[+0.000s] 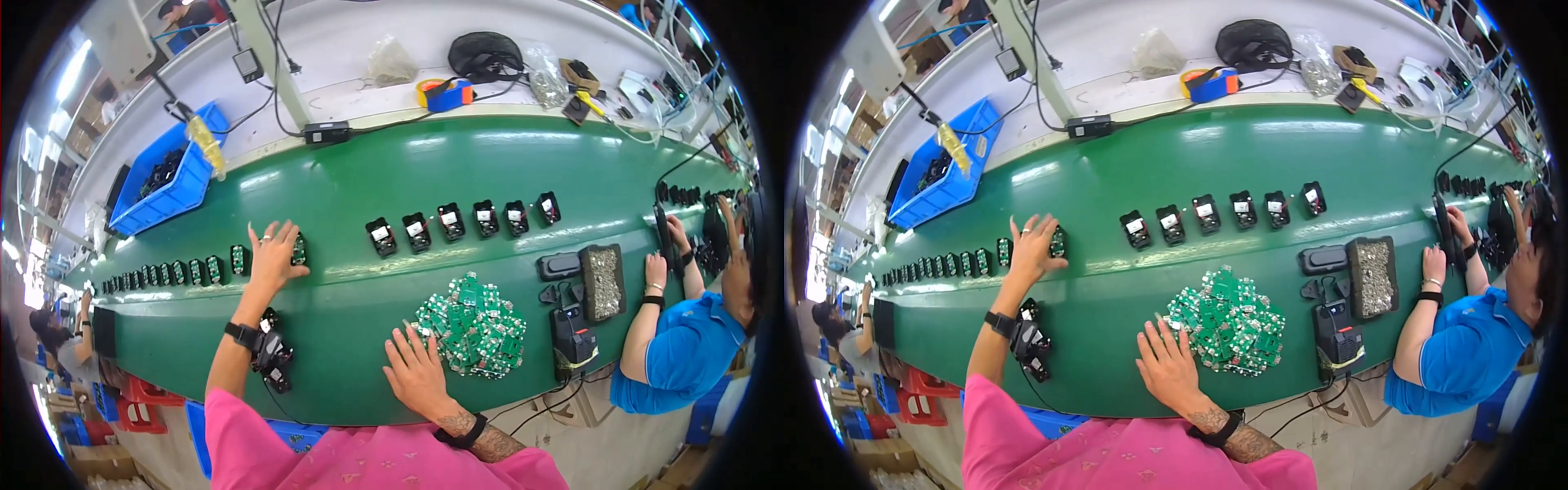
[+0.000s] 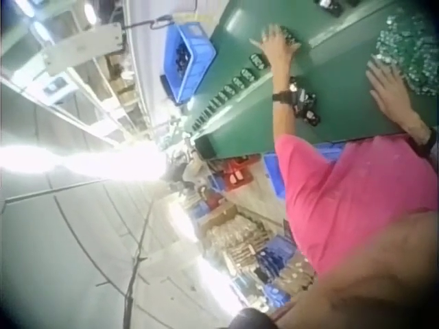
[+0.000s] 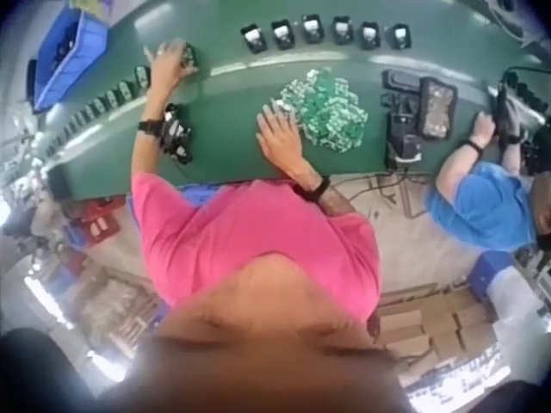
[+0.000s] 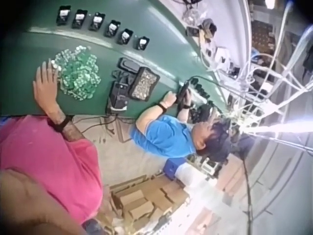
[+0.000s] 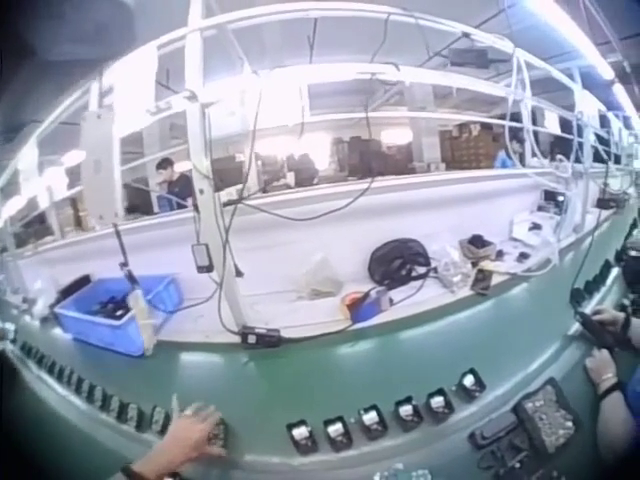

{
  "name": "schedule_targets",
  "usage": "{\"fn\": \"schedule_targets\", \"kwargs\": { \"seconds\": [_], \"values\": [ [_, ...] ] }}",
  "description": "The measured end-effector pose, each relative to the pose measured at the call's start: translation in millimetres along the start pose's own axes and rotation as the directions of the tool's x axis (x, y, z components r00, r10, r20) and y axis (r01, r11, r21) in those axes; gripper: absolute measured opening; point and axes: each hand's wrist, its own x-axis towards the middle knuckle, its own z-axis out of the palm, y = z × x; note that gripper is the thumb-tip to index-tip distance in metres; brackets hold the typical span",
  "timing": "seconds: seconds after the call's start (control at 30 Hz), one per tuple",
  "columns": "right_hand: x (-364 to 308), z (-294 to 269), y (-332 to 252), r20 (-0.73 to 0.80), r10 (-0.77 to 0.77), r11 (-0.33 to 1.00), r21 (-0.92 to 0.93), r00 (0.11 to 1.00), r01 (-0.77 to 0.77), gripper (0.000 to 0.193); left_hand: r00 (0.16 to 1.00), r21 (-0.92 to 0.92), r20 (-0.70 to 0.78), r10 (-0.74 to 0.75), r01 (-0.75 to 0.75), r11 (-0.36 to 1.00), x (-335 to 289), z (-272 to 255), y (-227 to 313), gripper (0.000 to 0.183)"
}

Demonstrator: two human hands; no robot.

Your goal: Assembling small electronic components on a factory production line.

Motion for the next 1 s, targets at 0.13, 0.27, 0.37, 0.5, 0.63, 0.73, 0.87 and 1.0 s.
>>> {"fn": "schedule_targets", "kwargs": {
  "seconds": [0.13,0.27,0.37,0.5,0.63,0.73,0.87,1.0],
  "values": [
    [6.9,-24.2,0.0,-0.079,-0.114,0.99,0.069,0.99,0.12,0.037,0.971,-0.31,-0.237,0.031,-0.106,0.945,16.6,7.1,75.9,0.102],
    [39.4,-66.9,35.3,-0.278,0.211,0.975,-0.006,0.937,-0.221,0.024,0.97,-0.536,-0.184,-0.16,0.038,0.843,41.4,31.5,142.2,0.093],
    [59.0,-77.3,67.4,-0.313,0.337,0.92,-0.09,0.888,-0.381,0.031,0.933,-0.499,-0.325,-0.154,-0.031,0.866,55.8,58.8,143.7,0.091],
    [61.9,-68.8,89.3,-0.148,0.361,0.915,-0.136,0.921,-0.381,0.03,0.901,-0.606,-0.38,-0.208,-0.073,0.792,42.1,60.8,140.1,0.077],
    [53.4,-76.1,101.0,-0.288,0.317,0.92,-0.138,0.904,-0.366,0.019,0.953,-0.99,-0.126,-0.276,-0.14,-0.031,-8.9,40.6,145.4,0.052],
    [51.8,-85.1,91.0,-0.363,0.5,0.865,0.249,0.786,-0.435,0.018,0.988,-0.918,0.086,-0.125,0.03,-0.396,-57.9,32.9,148.9,0.036],
    [46.7,-94.1,50.1,0.048,0.696,0.35,0.848,0.716,-0.397,0.023,0.978,-0.975,0.193,0.079,0.2,-0.098,-90.3,50.6,160.4,0.015],
    [38.8,-86.0,21.8,0.315,0.54,0.122,0.888,0.78,-0.444,0.02,0.989,-0.989,-0.142,-0.035,-0.143,-0.026,-102.6,20.1,194.1,0.015]
  ]
}}
